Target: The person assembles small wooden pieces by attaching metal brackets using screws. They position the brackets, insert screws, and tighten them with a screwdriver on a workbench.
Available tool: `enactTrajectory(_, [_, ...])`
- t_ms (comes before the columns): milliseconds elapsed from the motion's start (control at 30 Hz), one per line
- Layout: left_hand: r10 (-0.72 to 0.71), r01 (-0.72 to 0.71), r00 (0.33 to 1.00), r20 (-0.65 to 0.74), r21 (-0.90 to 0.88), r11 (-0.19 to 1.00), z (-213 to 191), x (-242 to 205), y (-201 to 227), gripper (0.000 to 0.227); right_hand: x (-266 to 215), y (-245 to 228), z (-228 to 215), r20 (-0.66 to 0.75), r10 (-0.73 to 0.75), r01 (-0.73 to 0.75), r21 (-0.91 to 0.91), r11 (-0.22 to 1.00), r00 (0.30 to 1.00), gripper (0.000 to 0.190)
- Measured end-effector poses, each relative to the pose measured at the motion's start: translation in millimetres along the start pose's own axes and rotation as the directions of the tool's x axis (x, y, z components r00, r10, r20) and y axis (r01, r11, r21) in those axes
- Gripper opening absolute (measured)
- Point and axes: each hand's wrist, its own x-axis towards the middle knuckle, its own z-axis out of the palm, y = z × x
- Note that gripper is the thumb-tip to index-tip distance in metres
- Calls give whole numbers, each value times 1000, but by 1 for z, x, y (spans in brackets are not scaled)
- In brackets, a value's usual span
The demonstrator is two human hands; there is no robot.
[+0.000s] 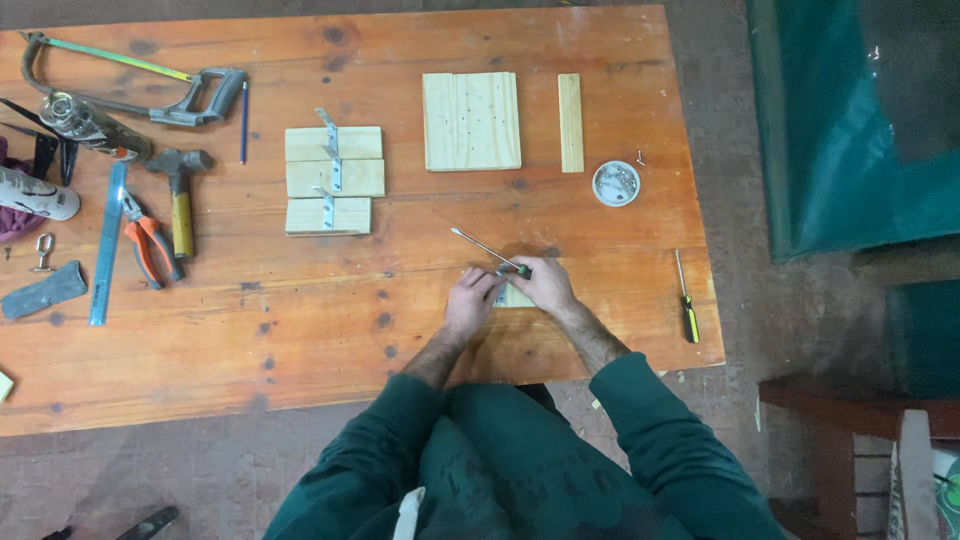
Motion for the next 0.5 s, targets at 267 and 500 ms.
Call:
enactTrajectory(267, [-10,10,1000,-24,14,1000,4,-7,6,20,-16,12,-6,-75,-68,78,150,986,995,44])
enactTrajectory(500, [-57,58,996,-70,10,998,15,-12,3,22,-65,-27,-145,100,12,7,-185,983,995,47])
